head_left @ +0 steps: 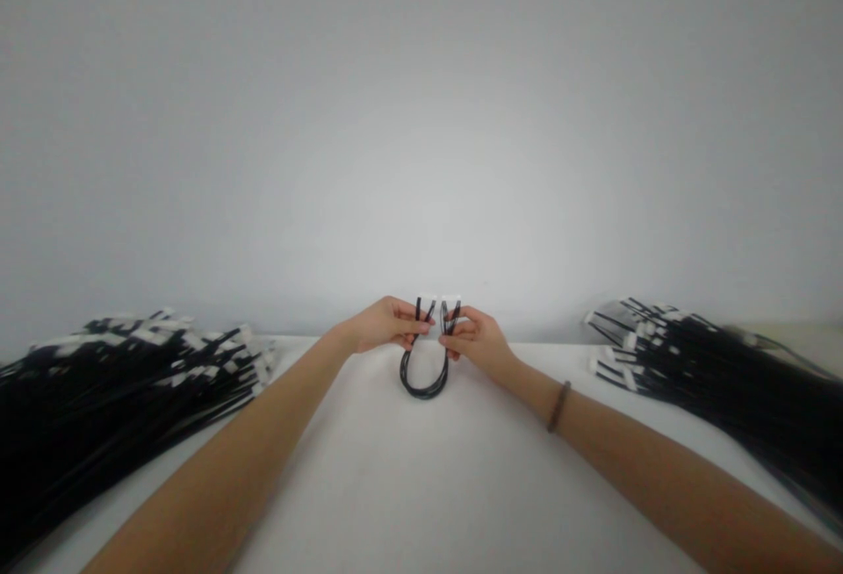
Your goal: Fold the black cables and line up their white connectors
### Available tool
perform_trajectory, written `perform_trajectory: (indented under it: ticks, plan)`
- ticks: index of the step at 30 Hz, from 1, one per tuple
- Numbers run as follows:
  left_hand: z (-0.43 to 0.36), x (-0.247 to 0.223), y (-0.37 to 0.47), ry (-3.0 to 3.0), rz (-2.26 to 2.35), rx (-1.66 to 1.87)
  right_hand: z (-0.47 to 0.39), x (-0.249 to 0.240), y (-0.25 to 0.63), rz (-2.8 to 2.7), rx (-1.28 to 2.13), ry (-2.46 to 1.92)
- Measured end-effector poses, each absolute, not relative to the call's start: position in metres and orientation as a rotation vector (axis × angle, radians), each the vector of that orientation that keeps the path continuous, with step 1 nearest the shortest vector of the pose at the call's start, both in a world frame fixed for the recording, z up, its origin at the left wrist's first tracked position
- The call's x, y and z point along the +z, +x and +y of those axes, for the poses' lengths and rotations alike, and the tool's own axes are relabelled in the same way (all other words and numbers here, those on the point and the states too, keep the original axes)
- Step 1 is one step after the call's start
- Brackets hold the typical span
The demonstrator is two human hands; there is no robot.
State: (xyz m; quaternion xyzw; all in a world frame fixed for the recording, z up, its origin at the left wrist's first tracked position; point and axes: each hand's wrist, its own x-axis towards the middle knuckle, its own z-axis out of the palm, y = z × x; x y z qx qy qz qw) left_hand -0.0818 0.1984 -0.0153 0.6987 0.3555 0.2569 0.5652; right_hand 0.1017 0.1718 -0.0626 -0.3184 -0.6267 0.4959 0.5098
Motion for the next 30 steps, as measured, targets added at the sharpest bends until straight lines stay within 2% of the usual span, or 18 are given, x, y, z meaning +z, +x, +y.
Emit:
perform_trajectory:
  ticks: [21, 25, 30]
  plan:
    - [0.192, -0.013, -0.071, 1.889, 0.882, 0.550, 0.172, -0.064, 0.100, -1.566, 1.269, -0.778]
    - [0.189, 0.012, -0.082, 2.033, 1.030, 0.480, 0.174, -0.064, 0.100, -1.597, 1.165, -0.880]
    - [0.172, 0.073, -0.110, 2.108, 1.326, 0.367, 0.180, -0.063, 0.102, -1.432, 1.103, -1.015]
